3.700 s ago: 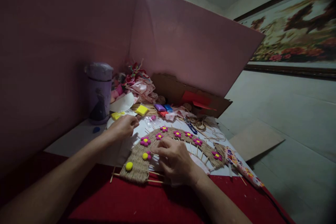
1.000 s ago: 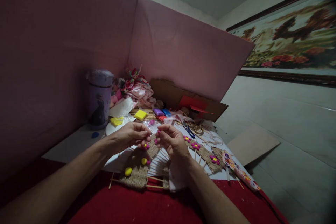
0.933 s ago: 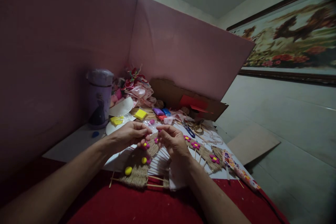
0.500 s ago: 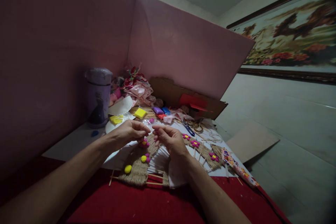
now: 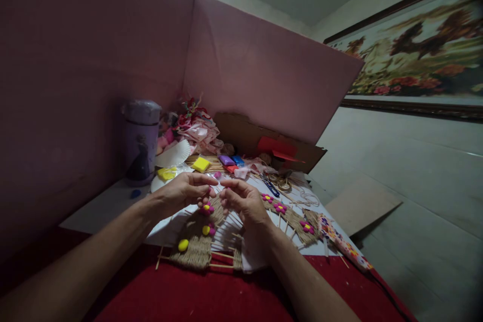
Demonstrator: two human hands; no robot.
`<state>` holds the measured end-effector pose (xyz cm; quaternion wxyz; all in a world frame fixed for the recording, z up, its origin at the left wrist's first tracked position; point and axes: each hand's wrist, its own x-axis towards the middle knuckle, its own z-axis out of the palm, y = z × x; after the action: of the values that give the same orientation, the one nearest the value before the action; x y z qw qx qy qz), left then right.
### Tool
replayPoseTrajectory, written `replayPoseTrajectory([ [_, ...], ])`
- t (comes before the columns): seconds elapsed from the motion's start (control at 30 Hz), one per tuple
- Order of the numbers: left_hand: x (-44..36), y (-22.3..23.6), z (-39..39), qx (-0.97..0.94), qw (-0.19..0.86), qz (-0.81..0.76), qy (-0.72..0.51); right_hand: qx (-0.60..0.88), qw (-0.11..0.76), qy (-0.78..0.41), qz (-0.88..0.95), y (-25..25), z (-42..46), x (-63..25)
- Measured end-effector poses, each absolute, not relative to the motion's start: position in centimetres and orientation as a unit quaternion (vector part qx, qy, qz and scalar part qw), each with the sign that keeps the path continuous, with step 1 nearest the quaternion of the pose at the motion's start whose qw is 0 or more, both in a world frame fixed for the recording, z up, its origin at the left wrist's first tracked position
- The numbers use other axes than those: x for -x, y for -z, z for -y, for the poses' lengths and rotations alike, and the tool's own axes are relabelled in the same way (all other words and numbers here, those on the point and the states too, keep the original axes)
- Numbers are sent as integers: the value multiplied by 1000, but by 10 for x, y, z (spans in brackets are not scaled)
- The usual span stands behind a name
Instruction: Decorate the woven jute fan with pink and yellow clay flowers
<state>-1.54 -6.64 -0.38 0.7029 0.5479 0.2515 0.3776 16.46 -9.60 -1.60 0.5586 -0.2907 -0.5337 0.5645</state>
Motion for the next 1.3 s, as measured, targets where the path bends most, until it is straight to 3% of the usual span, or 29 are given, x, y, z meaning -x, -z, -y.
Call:
replayPoseTrajectory([
  [0.5,13,3,67,-578,632,-326,-401,300,565,-556,530,16,97,-166],
  [1.3,14,3,67,-595,635,-308,-385,302,602,-528,517,15,95,-167],
])
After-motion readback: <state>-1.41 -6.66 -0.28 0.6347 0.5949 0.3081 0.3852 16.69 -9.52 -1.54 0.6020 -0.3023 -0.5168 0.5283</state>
